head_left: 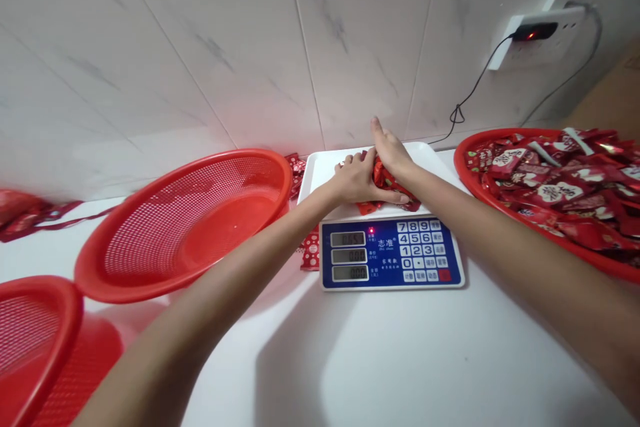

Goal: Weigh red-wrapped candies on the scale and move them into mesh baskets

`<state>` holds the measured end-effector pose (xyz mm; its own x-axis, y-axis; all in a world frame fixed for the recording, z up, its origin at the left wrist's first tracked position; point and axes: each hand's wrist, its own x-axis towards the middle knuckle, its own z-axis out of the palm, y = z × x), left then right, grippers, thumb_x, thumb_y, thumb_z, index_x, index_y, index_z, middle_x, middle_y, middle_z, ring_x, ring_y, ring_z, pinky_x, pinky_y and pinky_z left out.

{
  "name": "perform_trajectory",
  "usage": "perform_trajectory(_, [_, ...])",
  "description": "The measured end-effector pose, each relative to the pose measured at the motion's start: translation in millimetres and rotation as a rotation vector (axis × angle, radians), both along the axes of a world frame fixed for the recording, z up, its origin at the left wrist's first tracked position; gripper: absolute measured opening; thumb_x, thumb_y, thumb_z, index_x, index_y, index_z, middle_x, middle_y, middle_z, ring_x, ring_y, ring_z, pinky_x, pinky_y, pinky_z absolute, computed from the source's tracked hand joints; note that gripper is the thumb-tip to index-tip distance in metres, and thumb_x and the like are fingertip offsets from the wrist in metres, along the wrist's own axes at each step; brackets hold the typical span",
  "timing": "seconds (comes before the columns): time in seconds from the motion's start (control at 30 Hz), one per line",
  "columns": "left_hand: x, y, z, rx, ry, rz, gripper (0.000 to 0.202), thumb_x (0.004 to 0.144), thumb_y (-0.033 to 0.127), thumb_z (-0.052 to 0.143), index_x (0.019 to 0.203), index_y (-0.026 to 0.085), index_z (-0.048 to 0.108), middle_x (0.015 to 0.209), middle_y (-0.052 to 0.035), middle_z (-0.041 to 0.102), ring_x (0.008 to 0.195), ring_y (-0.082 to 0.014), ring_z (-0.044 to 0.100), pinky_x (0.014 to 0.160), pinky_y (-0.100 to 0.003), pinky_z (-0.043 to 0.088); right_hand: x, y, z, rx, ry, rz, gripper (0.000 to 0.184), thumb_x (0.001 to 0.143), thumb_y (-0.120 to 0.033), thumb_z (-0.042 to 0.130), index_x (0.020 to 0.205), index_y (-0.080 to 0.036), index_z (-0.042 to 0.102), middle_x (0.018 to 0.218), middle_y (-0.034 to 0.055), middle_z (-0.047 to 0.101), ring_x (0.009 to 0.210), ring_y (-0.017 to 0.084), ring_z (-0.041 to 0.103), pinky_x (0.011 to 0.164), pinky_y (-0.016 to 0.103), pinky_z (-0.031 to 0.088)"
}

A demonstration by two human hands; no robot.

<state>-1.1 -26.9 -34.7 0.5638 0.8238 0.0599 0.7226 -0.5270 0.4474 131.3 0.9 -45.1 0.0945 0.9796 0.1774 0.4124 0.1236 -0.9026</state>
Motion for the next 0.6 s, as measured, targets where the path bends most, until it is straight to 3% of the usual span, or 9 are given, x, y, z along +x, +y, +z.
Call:
perform_trajectory(0.13, [2,3,8.1,-0.031,0.118,0.048,0.135,0.048,0.084,0.079,0.155,0.016,0.034,0.151,-0.0308,0.044,0.142,-0.0556,0.036,0.112,-0.073,0.031,-2,-2,1.3,-0.010,0.080,-0.045,0.094,0.081,-0.095,0.028,0.129,-0.021,0.062,0.119,0.0147,0.069,0.122,0.034,0.060,0.108,0.049,0.044])
perform_trajectory(0.23, [1,4,9.7,-0.058,0.118,-0.027,0.140,0.047,0.082,0.079,0.159,0.016,0.027,0.160,-0.0300,0.032,0.146,-0.0558,0.031,0.116,-0.068,0.030,-1,-6,0.0,-0.035,0.145,-0.051,0.091,0.082,-0.093,0.031,0.126,-0.020,0.061,0.112,0.0138,0.068,0.118,0.033,0.062,0.105,0.045,0.047])
perform_trajectory(0.37, [1,-2,6.4,-0.020,0.024,-0.134,0.135,0.053,0.079,0.080,0.161,0.019,0.025,0.152,-0.0232,0.049,0.139,-0.0519,0.042,0.113,-0.065,0.034,-2,-6,0.6,-0.024,0.280,-0.151,0.079,0.088,-0.083,0.038,0.130,-0.019,0.058,0.122,0.0142,0.065,0.124,0.031,0.060,0.106,0.042,0.047])
perform_trajectory(0.5, [3,-10,4.4,0.045,-0.001,-0.089,0.117,0.061,0.075,0.083,0.157,0.025,0.037,0.139,-0.0190,0.059,0.128,-0.0464,0.052,0.106,-0.060,0.041,-3,-4,0.7,-0.012,0.500,-0.181,0.074,0.095,-0.075,0.029,0.131,-0.016,0.057,0.128,0.0162,0.064,0.123,0.029,0.062,0.102,0.041,0.051])
perform_trajectory(0.6, [6,-12,4.9,0.076,0.020,-0.060,0.101,0.067,0.067,0.084,0.151,0.025,0.046,0.127,-0.0167,0.065,0.122,-0.0425,0.056,0.101,-0.056,0.045,-1,-6,2.5,0.059,0.494,-0.229,0.068,0.100,-0.064,0.020,0.133,-0.018,0.055,0.134,0.0157,0.063,0.125,0.027,0.061,0.104,0.041,0.050])
